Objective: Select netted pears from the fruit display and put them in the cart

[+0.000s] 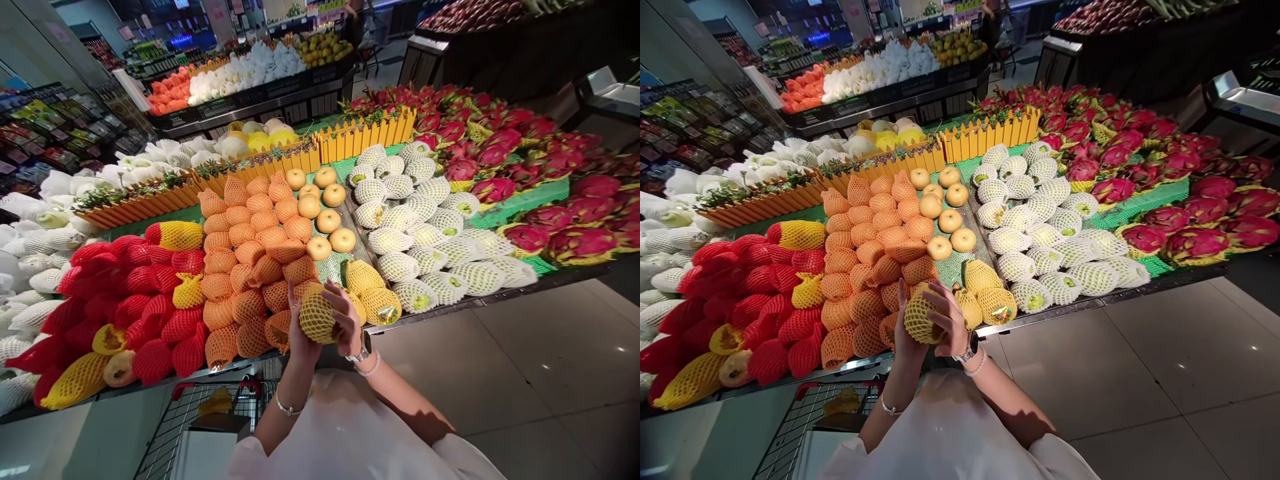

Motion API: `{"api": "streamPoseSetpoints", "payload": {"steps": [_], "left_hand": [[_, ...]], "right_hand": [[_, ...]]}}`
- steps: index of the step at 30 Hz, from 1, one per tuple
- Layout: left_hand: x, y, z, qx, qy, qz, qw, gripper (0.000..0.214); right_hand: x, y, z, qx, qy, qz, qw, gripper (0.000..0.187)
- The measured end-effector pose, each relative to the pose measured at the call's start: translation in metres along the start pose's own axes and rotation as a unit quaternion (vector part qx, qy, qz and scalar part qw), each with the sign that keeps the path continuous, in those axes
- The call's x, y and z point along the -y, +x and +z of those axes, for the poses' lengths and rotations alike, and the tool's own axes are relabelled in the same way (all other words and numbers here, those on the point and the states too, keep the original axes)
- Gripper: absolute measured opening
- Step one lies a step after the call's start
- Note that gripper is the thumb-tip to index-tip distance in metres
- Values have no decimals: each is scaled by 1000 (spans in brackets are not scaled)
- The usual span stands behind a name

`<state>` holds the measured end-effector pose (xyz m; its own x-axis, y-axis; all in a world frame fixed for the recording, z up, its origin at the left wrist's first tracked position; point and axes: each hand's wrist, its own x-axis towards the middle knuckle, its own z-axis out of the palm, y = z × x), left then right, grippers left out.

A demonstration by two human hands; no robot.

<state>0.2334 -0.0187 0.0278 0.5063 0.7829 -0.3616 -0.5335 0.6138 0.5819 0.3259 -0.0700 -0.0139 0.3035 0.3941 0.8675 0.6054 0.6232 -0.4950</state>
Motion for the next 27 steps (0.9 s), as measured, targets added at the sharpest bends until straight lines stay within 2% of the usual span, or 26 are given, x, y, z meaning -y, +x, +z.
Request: {"api": "streamPoseSetpoints", "payload": {"steps": [2, 3, 5, 7, 8, 10, 11, 13, 15, 18, 22, 24, 27], "left_hand": [[0, -2, 2, -7, 8, -12, 1000, 57], [-1, -3, 2, -6, 12, -21, 1000, 51], [-1, -4, 2, 17, 20, -36, 999, 45], [1, -2, 0, 60, 44, -30, 997, 46], [4, -1, -1, 74, 68, -13, 995, 45], [9, 6, -6, 73, 134, 49, 987, 50], [12, 10, -8, 62, 169, 88, 980, 55], [16, 18, -13, 50, 218, 153, 962, 60], [19, 24, -14, 76, 229, 168, 956, 63], [22, 23, -12, 97, 219, 131, 962, 63], [32, 16, -10, 7, 183, 133, 974, 60], [35, 15, -13, -16, 148, 142, 979, 63], [33, 17, -19, -39, 110, 122, 986, 59]], "right_hand": [[-4, -2, -3, -1, -7, -24, 1000, 49], [-5, -2, -3, -2, -14, -15, 1000, 49], [-6, -3, 0, -31, -21, 46, 998, 46], [-5, -4, 7, -123, -1, 134, 983, 44], [-4, -4, 12, -183, 17, 184, 966, 44], [-1, -3, 19, -288, 63, 286, 912, 43], [1, -3, 22, -321, 89, 331, 883, 43], [3, -2, 24, -347, 133, 396, 840, 43], [5, -2, 24, -341, 151, 420, 827, 44], [4, -2, 23, -316, 161, 440, 825, 38], [-1, 3, 25, -265, 187, 473, 819, 28], [-3, 6, 25, -238, 197, 484, 819, 29], [-4, 11, 17, -168, 198, 467, 845, 40]]}}
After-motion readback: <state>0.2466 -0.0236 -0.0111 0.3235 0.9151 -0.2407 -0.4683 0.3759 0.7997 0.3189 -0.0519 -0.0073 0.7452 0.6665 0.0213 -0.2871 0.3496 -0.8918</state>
